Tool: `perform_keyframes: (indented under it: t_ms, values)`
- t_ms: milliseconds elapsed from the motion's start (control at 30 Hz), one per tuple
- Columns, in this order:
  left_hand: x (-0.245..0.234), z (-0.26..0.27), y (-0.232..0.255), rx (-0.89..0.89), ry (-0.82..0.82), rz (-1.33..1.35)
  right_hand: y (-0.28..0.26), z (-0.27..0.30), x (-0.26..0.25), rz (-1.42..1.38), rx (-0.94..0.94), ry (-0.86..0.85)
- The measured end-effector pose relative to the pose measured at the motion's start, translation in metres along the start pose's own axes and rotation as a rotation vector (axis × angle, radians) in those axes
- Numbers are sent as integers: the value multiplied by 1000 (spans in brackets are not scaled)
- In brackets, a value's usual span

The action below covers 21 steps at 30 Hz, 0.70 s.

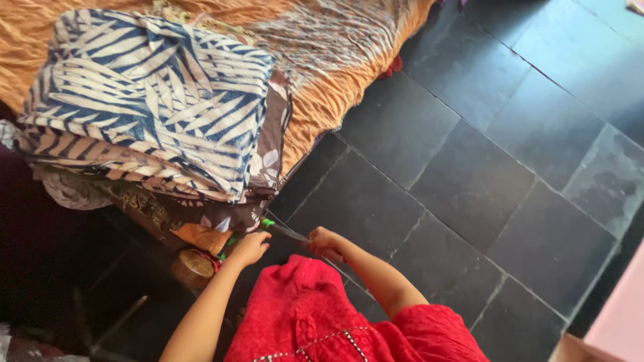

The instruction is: The person sweeps the tiled floor of a bedroom using a broom. They move around furniture, including a bed and a washing machine, to clean the entire area.

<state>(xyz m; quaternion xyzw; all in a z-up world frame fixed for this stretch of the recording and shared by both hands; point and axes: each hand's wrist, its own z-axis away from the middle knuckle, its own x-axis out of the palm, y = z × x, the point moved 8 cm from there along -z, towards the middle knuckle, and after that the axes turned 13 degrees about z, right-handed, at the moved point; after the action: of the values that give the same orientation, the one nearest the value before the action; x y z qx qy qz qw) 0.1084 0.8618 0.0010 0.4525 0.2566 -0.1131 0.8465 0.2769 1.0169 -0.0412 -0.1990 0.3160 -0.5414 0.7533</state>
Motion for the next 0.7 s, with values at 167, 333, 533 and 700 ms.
perform_keyframes:
  t_ms: [167, 333, 533, 700]
  values:
    - [-10, 12, -7, -20, 42, 0, 47, -3, -112, -235, 186, 136]
    - [-3, 17, -14, -84, 15, -21, 120, 55, -221, -483, 239, 426]
    - [3, 5, -9, -126, -47, -81, 190, 106, -266, -1052, 411, 798]
    - [18, -15, 7, -160, -103, -95, 195, 151, -200, -1090, 342, 959]
